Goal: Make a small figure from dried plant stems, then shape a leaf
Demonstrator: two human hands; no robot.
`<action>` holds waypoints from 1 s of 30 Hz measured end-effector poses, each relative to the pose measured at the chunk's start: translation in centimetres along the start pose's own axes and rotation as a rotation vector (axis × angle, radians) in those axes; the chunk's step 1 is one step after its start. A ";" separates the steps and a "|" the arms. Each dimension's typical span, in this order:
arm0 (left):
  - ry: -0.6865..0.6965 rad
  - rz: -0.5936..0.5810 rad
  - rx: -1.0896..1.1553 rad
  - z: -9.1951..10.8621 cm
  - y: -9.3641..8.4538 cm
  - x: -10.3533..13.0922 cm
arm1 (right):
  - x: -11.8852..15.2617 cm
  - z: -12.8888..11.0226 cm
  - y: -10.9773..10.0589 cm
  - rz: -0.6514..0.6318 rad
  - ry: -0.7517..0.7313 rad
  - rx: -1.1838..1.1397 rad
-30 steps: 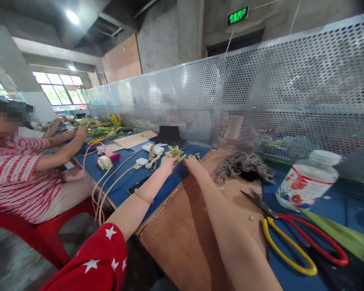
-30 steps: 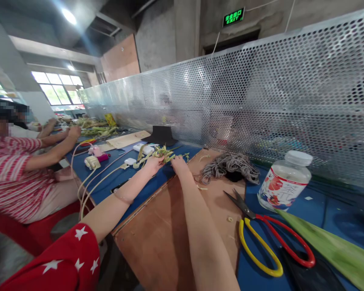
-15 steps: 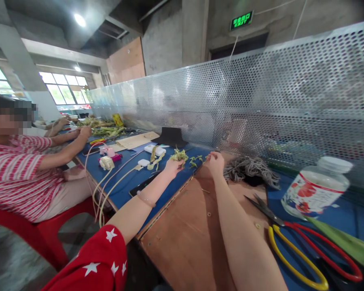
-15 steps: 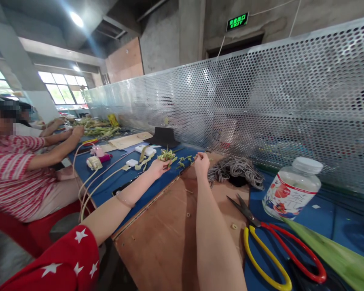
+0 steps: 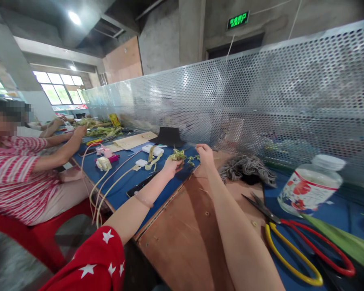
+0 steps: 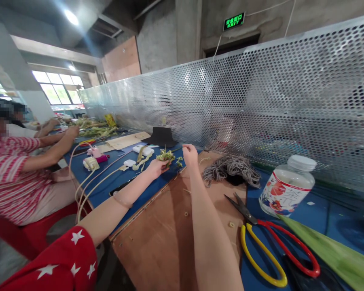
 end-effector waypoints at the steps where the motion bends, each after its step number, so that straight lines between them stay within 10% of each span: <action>1: 0.001 -0.004 -0.003 0.0 0.0 0.0 | 0.4 0.2 0.3 -0.009 0.030 0.011; 10: 0.030 -0.056 0.031 0.5 0.6 0.2 | 1.3 0.2 0.6 -0.108 0.154 -0.152; 19: 0.032 -0.077 0.164 0.7 0.6 0.0 | 4.4 -0.3 3.6 -0.503 0.208 -0.581; 30: -0.056 -0.172 0.196 -0.5 2.0 0.3 | 4.9 0.6 2.9 -0.587 0.265 -0.657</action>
Point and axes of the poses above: each hand's wrist, its own x-axis away from the middle knuckle, its own y-axis out of the palm, z = x × y, the point moved 9 cm from there along -x, towards the middle knuckle, and after that the axes turned 5 degrees about -z, right-handed, at the moved point
